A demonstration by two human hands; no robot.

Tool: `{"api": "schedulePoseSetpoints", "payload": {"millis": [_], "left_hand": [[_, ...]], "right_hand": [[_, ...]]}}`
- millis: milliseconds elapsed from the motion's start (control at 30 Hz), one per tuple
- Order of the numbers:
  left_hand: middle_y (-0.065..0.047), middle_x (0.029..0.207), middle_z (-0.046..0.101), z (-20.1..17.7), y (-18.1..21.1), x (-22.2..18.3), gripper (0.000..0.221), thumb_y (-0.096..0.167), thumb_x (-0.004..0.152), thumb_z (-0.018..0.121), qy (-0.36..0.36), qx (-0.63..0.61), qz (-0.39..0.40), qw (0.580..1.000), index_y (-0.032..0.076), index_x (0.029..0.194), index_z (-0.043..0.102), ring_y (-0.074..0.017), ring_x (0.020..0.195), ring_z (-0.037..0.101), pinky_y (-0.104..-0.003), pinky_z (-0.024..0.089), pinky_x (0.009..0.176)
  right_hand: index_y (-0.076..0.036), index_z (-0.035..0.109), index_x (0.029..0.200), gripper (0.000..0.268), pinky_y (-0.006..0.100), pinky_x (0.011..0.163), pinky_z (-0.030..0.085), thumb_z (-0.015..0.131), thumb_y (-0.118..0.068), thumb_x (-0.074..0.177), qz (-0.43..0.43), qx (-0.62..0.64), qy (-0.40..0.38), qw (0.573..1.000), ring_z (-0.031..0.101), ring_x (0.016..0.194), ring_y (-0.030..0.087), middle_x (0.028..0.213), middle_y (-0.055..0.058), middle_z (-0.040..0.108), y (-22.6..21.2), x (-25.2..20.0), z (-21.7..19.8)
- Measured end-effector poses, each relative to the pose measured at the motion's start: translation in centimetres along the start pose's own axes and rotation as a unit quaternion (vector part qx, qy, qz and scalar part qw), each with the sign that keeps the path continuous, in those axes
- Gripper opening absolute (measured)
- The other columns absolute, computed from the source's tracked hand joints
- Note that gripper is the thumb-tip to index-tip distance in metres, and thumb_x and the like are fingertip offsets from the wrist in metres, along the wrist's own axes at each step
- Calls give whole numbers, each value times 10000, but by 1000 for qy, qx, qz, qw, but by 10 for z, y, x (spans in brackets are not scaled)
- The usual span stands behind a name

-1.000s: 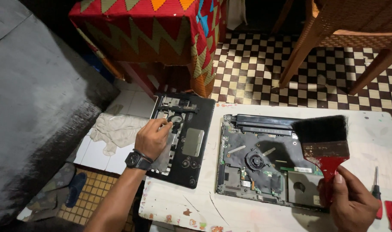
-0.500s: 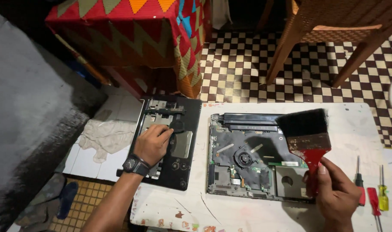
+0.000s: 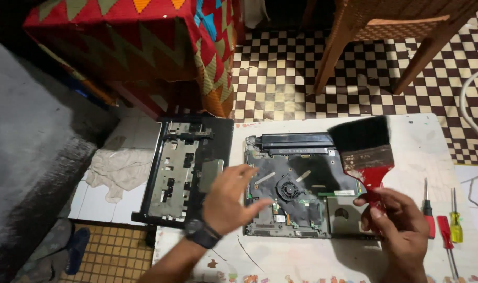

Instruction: Cleaning internal components with a brush and removing parts with a screwdriver during a laptop repair.

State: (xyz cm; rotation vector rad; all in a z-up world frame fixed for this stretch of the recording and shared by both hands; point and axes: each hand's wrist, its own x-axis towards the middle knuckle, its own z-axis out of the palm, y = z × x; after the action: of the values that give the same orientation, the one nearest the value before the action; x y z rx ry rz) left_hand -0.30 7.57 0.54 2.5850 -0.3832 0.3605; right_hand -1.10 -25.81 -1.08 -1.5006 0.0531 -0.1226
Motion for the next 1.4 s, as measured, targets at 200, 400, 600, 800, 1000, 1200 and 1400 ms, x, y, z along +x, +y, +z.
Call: {"api": "schedulePoseSetpoints", "payload": {"millis": [200,400,600,800,1000,1200,1400], "left_hand": [[-140,1156,624,46,26,15,851,800,814,556,-56,34,-7,998,46,1199,637,-279,1003,574,-442,513,822],[-90,1005,581,63,23,19,653,612,810,797,-83,52,-6,995,65,1127,636,-265,874,516,-405,460,767],[-119,1096,593,51,25,21,535,366,822,797,-49,-46,1,998,52,1203,590,-297,975,548,-431,485,840],[-179,1204,635,37,34,32,559,216,846,751,-7,-171,-38,985,20,1321,530,-359,1130,612,-484,558,928],[-210,1150,671,52,28,33,584,233,813,798,81,-186,1,979,-2,1291,558,-354,1044,660,-462,618,866],[-197,1142,664,58,23,33,668,259,775,883,95,-196,4,976,-27,1277,546,-325,1040,653,-443,617,866],[-194,1137,644,61,19,28,548,210,830,807,114,-152,-1,982,-1,1270,557,-374,1039,646,-480,587,868]], "right_hand": [[18,624,1257,512,350,688,565,624,-386,944,-111,131,-121,978,659,734,256,1225,292,666,0,0,-20],[-10,592,1135,440,239,681,568,739,-247,795,-294,-154,-29,943,676,772,169,1015,152,705,-16,-5,2],[111,498,1212,347,253,451,458,499,-138,970,-304,-125,77,941,623,538,238,777,205,580,0,14,-3],[-29,563,1108,316,233,455,522,530,-238,875,-266,13,23,964,626,484,160,730,103,625,-21,25,12],[-93,606,1093,132,176,442,498,517,-166,1029,-208,7,-139,968,603,553,86,757,20,636,-26,57,32],[-48,634,1065,172,177,431,474,514,-127,971,-208,49,-143,966,616,481,109,676,49,649,-43,44,40],[-34,548,1100,163,214,438,463,501,-145,990,-265,-28,11,964,576,479,143,741,127,637,-32,44,51]]}}
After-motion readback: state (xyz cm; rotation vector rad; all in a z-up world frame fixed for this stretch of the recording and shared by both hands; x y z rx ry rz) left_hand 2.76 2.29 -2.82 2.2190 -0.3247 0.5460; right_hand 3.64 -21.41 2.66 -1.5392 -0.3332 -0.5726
